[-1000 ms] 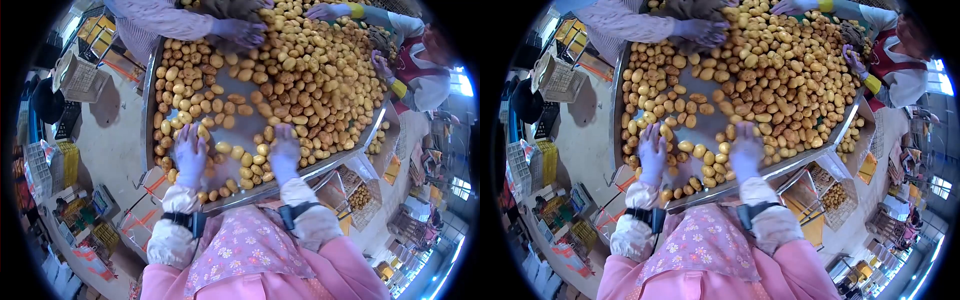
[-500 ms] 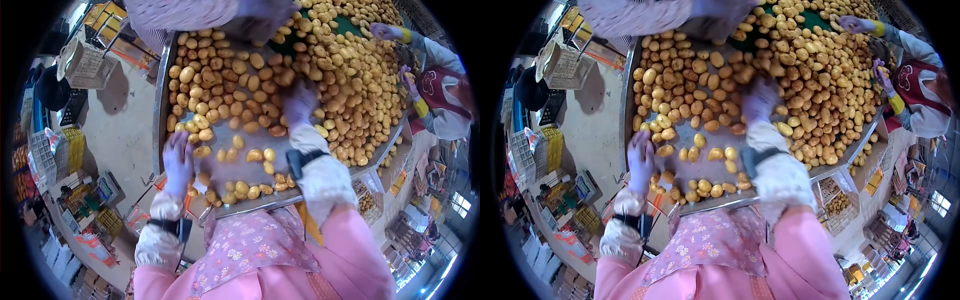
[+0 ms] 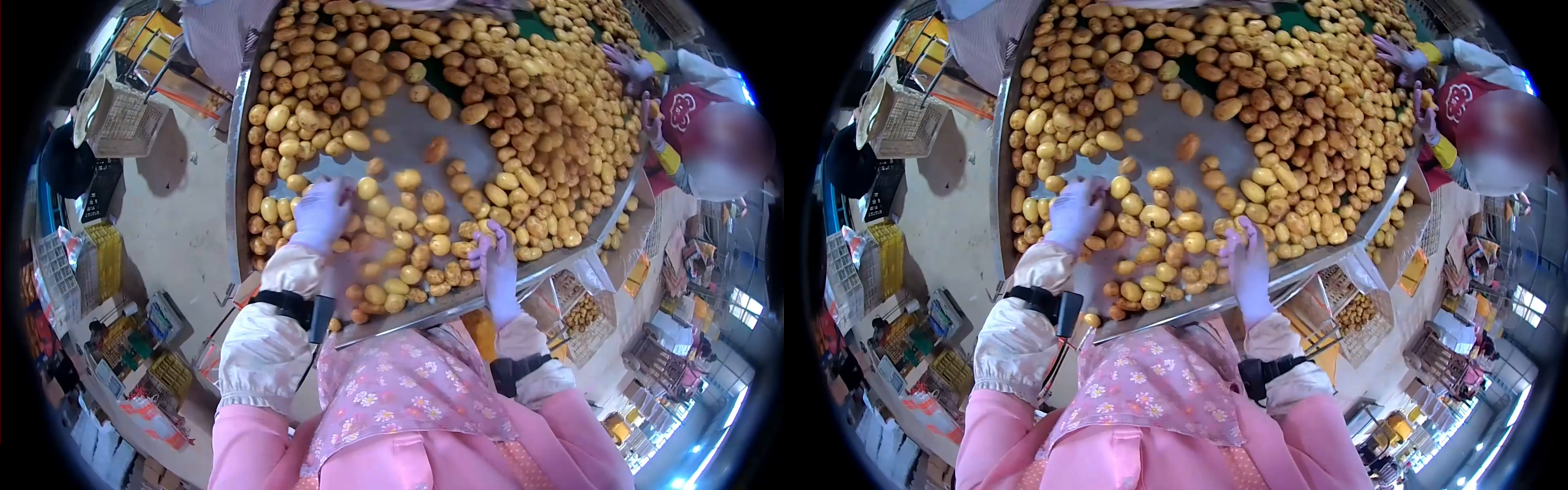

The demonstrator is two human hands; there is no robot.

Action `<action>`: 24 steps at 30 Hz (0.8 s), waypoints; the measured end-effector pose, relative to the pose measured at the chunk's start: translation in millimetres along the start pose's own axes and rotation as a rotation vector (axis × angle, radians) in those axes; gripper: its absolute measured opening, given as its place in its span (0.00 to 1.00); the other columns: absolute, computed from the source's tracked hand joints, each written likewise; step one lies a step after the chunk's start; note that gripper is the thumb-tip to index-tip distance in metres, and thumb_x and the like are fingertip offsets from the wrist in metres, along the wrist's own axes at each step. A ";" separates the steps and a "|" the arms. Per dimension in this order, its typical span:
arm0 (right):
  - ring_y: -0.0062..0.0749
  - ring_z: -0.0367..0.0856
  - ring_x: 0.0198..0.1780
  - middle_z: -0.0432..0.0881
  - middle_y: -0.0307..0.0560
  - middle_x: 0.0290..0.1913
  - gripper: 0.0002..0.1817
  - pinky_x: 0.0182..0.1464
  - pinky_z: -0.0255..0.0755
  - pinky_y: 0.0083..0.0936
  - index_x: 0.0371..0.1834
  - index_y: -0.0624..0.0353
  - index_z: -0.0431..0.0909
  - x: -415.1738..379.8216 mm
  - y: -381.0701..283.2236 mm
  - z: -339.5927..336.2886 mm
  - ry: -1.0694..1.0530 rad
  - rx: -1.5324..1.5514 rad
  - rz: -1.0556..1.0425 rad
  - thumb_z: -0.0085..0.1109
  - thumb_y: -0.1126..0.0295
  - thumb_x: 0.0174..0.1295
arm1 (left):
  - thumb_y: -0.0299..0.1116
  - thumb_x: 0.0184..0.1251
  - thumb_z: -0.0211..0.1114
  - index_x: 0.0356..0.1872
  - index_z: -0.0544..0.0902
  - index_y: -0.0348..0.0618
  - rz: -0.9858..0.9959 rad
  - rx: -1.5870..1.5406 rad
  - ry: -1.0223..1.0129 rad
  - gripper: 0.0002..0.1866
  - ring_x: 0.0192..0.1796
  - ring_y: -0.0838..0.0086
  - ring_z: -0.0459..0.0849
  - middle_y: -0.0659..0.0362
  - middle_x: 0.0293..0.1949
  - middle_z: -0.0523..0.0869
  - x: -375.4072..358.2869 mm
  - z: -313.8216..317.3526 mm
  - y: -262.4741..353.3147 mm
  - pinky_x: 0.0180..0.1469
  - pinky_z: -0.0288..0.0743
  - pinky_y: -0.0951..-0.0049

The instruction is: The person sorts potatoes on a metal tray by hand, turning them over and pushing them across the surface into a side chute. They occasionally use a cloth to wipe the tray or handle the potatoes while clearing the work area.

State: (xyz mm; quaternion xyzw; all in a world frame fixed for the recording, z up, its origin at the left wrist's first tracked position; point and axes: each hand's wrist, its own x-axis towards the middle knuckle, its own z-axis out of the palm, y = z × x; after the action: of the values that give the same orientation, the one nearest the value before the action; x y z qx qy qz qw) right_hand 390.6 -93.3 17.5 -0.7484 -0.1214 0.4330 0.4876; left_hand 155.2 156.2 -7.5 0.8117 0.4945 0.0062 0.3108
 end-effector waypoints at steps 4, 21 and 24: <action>0.29 0.80 0.52 0.78 0.43 0.56 0.20 0.57 0.77 0.31 0.67 0.50 0.68 -46.8 -1.3 5.2 -0.047 0.734 0.233 0.49 0.54 0.79 | 0.30 0.67 0.63 0.55 0.85 0.49 -0.058 -0.670 0.195 0.16 0.48 0.56 0.86 0.50 0.47 0.85 -61.4 32.7 19.9 0.51 0.81 0.57; 0.26 0.80 0.43 0.83 0.40 0.46 0.15 0.46 0.74 0.23 0.60 0.54 0.80 -86.8 46.5 -103.3 0.158 0.019 0.050 0.56 0.61 0.75 | 0.32 0.62 0.65 0.55 0.83 0.47 0.320 0.112 -0.116 0.19 0.57 0.56 0.83 0.54 0.59 0.82 -82.7 85.0 100.2 0.56 0.79 0.55; 0.36 0.84 0.48 0.85 0.47 0.50 0.12 0.54 0.77 0.30 0.54 0.58 0.85 -53.9 9.0 -43.4 0.023 0.113 0.150 0.58 0.69 0.71 | 0.33 0.61 0.66 0.54 0.84 0.49 0.261 0.233 -0.285 0.18 0.55 0.57 0.85 0.55 0.61 0.81 -76.9 53.8 114.2 0.53 0.81 0.56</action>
State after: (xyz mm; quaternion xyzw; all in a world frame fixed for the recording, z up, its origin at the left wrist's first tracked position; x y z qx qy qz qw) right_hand 389.5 -157.4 45.0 -0.7315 -0.0347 0.4659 0.4967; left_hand 224.2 31.1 30.3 0.8919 0.3338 -0.1257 0.2782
